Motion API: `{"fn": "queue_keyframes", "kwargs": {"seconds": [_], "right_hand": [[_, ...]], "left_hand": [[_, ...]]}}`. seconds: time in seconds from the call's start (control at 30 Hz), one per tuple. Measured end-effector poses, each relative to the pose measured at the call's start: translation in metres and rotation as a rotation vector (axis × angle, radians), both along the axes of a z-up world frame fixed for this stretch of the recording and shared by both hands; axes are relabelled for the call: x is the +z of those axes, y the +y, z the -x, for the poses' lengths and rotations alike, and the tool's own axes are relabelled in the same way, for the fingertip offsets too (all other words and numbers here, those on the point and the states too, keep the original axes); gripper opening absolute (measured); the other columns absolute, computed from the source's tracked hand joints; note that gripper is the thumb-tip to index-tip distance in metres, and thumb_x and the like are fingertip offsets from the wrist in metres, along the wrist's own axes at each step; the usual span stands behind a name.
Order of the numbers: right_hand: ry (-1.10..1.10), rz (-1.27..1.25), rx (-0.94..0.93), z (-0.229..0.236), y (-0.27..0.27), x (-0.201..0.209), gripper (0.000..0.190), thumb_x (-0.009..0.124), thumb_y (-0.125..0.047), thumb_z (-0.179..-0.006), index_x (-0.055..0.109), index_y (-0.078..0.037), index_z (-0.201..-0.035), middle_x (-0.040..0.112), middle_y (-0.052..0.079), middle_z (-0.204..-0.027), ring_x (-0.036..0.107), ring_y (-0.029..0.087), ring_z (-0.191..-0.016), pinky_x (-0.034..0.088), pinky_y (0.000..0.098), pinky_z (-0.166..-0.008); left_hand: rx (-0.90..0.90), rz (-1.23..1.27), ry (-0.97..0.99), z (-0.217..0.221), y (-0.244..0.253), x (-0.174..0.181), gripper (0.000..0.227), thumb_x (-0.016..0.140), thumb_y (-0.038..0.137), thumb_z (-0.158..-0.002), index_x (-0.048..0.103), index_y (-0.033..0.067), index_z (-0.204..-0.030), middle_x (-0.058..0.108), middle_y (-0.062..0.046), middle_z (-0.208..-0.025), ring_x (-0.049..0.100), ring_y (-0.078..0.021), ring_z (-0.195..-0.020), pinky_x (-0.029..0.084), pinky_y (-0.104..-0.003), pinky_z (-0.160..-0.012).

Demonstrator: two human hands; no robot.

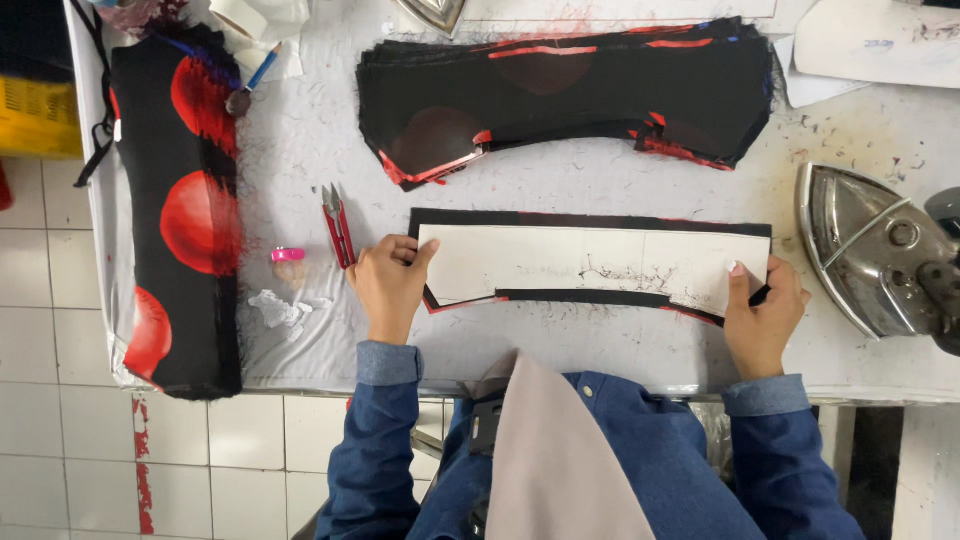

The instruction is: The person irons a piece of black fabric with red patterns using a steam iron. They repeatedly place a paper template on the fabric, align it, and press the iron over it. The person also uses a red utility knife to trim the fabric edges along the template.

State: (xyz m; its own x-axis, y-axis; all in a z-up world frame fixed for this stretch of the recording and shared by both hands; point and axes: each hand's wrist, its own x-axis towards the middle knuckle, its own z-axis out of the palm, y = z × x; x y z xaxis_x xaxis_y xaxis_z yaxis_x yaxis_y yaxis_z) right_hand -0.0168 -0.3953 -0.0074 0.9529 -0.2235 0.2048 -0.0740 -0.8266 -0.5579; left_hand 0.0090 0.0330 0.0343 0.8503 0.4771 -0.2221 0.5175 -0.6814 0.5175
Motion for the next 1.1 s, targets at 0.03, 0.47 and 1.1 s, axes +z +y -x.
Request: {"fn": "queue_keyframes", "kwargs": {"seconds": [0.03,0.47,1.1], "right_hand": [[0.002,-0.002,0.008,-0.001,0.0,0.001,0.028,0.058,-0.025,-0.098,0.054,0.0,-0.108,0.058,0.014,-0.104,0.052,0.031,-0.093,0.029,0.0417,-0.09],[-0.017,0.004,0.02,0.0,0.002,0.002,0.021,0.06,-0.02,-0.1,0.055,-0.001,-0.108,0.06,0.015,-0.103,0.053,0.033,-0.09,0.03,0.042,-0.088],[-0.011,-0.002,0.007,0.001,0.004,0.006,0.02,0.062,-0.019,-0.098,0.054,-0.001,-0.102,0.055,0.011,-0.095,0.05,0.029,-0.087,0.03,0.0417,-0.088]], "left_hand": [[0.008,-0.002,0.002,-0.003,0.001,0.003,0.028,0.072,0.048,-0.074,0.066,0.021,-0.074,0.064,0.01,-0.067,0.057,-0.0155,-0.082,0.031,-0.041,-0.084],[0.02,0.142,0.161,-0.013,0.01,0.007,0.03,0.074,0.048,-0.069,0.064,0.0203,-0.068,0.063,0.011,-0.065,0.061,-0.0121,-0.073,0.031,-0.041,-0.086],[-0.039,0.124,0.137,-0.01,0.012,0.0,0.03,0.073,0.048,-0.072,0.062,0.0203,-0.07,0.063,0.01,-0.065,0.06,-0.0118,-0.072,0.03,-0.041,-0.082]]}}
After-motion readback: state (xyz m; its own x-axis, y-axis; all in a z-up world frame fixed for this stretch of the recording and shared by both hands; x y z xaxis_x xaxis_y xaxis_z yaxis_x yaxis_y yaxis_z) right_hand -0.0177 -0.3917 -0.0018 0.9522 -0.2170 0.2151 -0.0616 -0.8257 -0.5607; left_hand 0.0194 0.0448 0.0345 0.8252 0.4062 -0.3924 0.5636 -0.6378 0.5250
